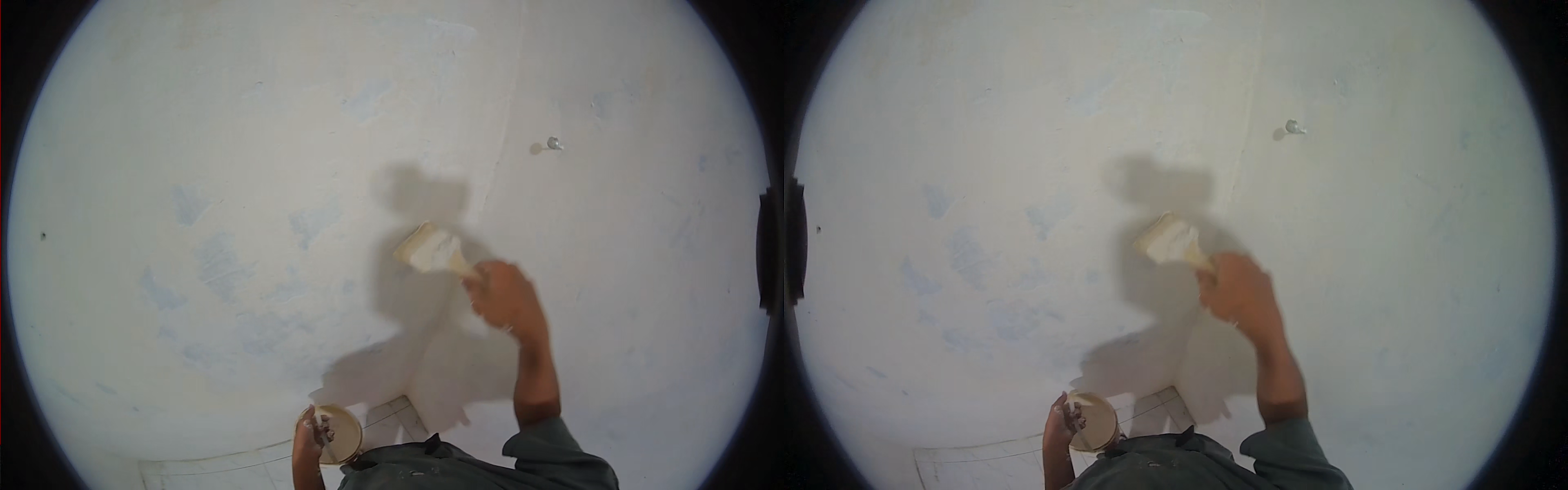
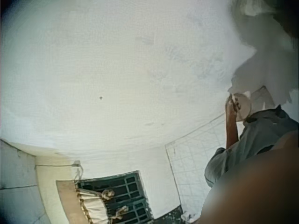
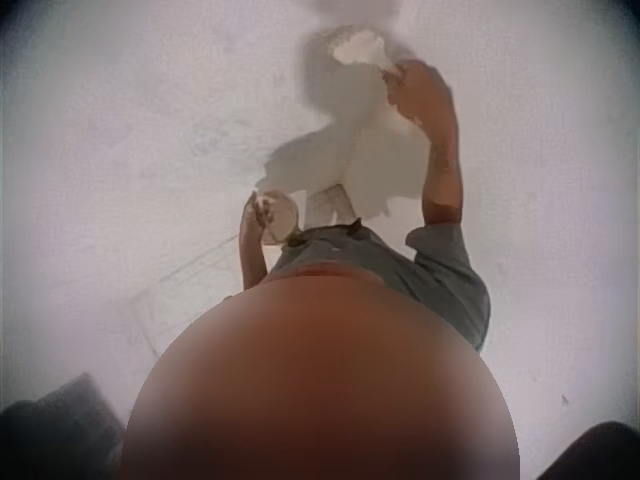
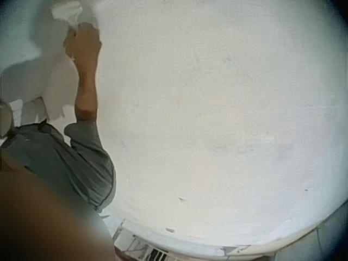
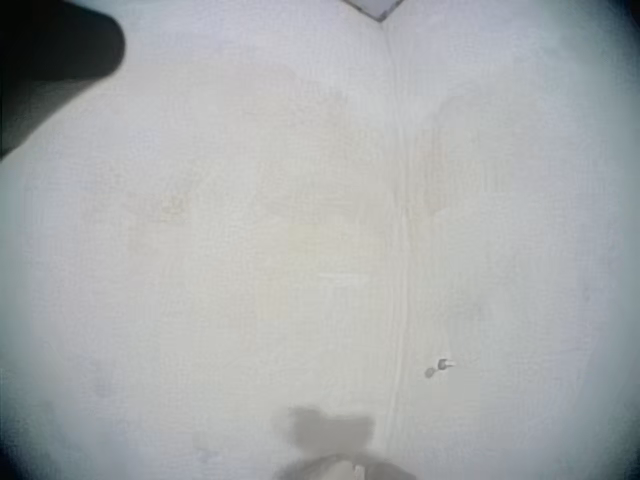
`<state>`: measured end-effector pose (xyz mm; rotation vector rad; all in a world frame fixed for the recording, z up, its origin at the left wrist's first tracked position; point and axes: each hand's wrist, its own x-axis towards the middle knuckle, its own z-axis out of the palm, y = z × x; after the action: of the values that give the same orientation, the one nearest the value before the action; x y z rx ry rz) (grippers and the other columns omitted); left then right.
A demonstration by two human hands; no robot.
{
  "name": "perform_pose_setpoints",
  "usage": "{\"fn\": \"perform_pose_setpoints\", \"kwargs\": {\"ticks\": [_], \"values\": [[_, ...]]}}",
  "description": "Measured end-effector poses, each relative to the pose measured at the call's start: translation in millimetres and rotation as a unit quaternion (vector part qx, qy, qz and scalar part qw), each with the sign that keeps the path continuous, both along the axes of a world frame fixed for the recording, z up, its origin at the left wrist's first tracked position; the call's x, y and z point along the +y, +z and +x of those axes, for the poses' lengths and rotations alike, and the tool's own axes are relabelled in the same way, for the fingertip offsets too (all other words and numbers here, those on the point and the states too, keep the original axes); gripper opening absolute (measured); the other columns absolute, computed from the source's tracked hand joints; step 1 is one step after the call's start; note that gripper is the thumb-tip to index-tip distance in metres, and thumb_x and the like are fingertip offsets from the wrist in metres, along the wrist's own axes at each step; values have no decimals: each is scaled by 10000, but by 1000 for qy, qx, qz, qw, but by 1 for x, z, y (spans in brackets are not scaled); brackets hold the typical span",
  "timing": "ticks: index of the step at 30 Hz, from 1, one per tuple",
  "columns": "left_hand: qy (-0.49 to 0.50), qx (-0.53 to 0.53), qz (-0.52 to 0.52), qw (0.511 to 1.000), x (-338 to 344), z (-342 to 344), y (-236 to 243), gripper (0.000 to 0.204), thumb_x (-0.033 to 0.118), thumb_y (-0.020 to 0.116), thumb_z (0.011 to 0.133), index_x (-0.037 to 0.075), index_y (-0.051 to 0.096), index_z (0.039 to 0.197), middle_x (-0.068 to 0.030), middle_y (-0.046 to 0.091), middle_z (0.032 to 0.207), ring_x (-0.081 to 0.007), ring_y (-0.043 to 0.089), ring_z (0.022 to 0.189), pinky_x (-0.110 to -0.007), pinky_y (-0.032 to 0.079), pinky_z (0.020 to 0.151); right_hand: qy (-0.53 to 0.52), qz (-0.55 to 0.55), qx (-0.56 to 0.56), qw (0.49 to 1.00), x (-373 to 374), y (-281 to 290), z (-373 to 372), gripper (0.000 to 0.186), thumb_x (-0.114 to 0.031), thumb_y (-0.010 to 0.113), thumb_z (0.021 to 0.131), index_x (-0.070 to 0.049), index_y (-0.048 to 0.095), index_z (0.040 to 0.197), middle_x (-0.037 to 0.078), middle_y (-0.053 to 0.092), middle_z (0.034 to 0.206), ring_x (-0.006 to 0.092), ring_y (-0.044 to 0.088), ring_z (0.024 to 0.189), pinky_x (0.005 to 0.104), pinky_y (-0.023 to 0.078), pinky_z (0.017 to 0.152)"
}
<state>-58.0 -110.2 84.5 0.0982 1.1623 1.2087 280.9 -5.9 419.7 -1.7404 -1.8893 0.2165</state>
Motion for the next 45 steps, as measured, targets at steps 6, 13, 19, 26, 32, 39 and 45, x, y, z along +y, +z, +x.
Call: {"fn": "perform_pose_setpoints", "kwargs": {"ticks": [6, 13, 19, 26, 32, 39, 45], "values": [[-21, 51, 29, 998, -12, 25, 47, 322, 379, 421, 892, 77, 532, 876, -6, 478, 621, -119, 449, 509, -288, 402, 487, -5, 207, -162, 965, 4, 178, 6, 315, -257, 613, 722, 58, 606, 721, 196, 585, 619, 250, 572, 560, 353, 442, 554], [-67, -4, 71, 995, -20, 18, 62, 306, 351, 392, 908, 75, 520, 944, -19, 482, 678, -115, 434, 525, -291, 402, 490, -112, 237, -88, 961, -6, 281, -59, 320, -190, 584, 725, 96, 602, 868, 240, 613, 791, 274, 606, 701, 358, 460, 626], [-78, 1, 35, 996, -10, 5, 66, 278, 333, 393, 910, 85, 518, 924, -35, 494, 700, -141, 464, 565, -305, 415, 504, -51, 312, -29, 948, 32, 202, -67, 280, -212, 599, 708, 67, 594, 726, 205, 596, 680, 298, 602, 621, 368, 460, 571], [-72, 49, -19, 996, 2, 31, 107, 314, 383, 483, 866, 74, 513, 912, -49, 528, 730, -136, 495, 568, -336, 430, 487, -69, 50, -88, 992, 14, 174, -65, 173, -185, 546, 776, -14, 568, 769, 171, 599, 740, 325, 600, 741, 378, 477, 673], [-133, 66, 204, 968, -14, 7, 43, 335, 345, 398, 911, 60, 499, 1053, -58, 564, 846, -218, 548, 722, -345, 464, 647, 29, 178, -174, 968, 20, 126, -56, 189, -166, 580, 735, 8, 582, 808, 171, 600, 763, 301, 596, 718, 375, 464, 661], [-221, -104, 172, 954, 17, -15, 12, 356, 346, 357, 932, 46, 529, 1019, -15, 534, 765, -152, 515, 691, -314, 452, 660, 21, 162, -226, 960, 53, 242, -74, 287, -61, 538, 709, -1, 634, 972, 175, 638, 788, 269, 581, 644, 340, 460, 630], [-193, -5, 171, 966, 51, 10, 95, 262, 320, 453, 896, 72, 516, 956, -44, 550, 760, -141, 503, 575, -296, 459, 518, -73, 377, -153, 911, 70, 218, -79, 324, -62, 509, 734, -69, 603, 1045, 155, 630, 900, 319, 610, 787, 378, 487, 692]]}}
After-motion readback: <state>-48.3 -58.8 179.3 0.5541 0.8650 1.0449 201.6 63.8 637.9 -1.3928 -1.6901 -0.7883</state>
